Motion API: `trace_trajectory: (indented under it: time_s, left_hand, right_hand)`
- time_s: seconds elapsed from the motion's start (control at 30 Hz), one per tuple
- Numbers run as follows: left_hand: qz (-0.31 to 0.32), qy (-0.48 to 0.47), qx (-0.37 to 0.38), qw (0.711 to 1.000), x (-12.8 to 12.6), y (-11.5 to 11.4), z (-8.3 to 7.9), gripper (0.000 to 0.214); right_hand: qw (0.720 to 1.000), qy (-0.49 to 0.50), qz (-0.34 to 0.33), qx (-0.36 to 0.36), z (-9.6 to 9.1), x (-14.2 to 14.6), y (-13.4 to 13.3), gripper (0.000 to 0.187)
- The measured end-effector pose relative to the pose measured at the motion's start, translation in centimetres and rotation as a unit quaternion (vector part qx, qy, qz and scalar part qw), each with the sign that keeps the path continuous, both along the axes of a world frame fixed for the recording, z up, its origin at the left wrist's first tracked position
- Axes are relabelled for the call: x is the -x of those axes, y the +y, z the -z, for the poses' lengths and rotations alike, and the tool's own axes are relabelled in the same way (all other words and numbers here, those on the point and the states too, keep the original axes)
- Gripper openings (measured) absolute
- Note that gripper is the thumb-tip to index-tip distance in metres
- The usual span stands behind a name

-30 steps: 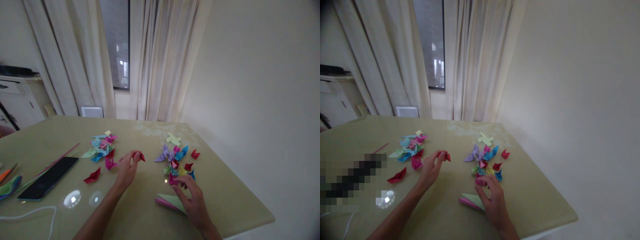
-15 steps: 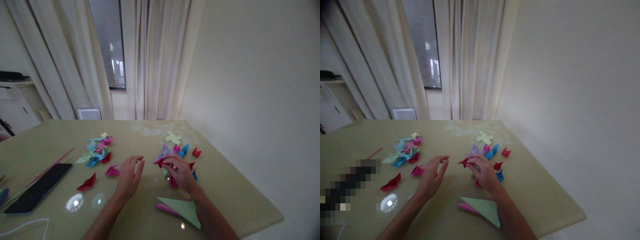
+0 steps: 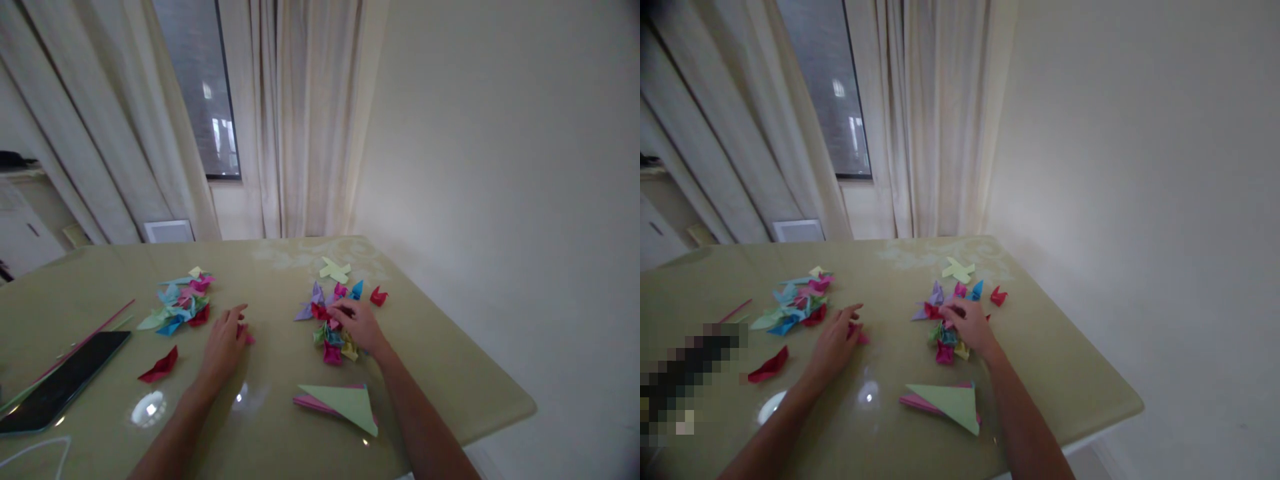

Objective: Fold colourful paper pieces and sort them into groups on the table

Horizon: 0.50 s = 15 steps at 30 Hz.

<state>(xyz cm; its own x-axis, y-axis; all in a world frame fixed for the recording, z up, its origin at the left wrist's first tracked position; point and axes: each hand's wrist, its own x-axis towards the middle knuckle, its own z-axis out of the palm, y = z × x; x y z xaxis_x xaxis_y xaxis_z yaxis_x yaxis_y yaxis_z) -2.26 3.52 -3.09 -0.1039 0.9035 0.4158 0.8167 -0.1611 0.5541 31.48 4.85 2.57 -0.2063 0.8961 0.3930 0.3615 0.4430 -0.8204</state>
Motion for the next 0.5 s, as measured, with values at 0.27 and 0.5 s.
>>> trace_trajectory:
  time_s: [0.27, 0.5]
  left_hand:
    - [0.083, -0.365, 0.07, 0.924, -2.1, -1.2, -3.9, 0.048]
    - [0.141, -0.46, 0.078, 0.873, -5.4, -2.5, -4.0, 0.039]
  right_hand:
    - [0.989, -0.097, -0.114, -0.021, 1.3, 2.9, -1.5, 0.022]
    - [0.992, -0.059, -0.111, -0.023, 0.4, 3.6, -2.4, 0.032]
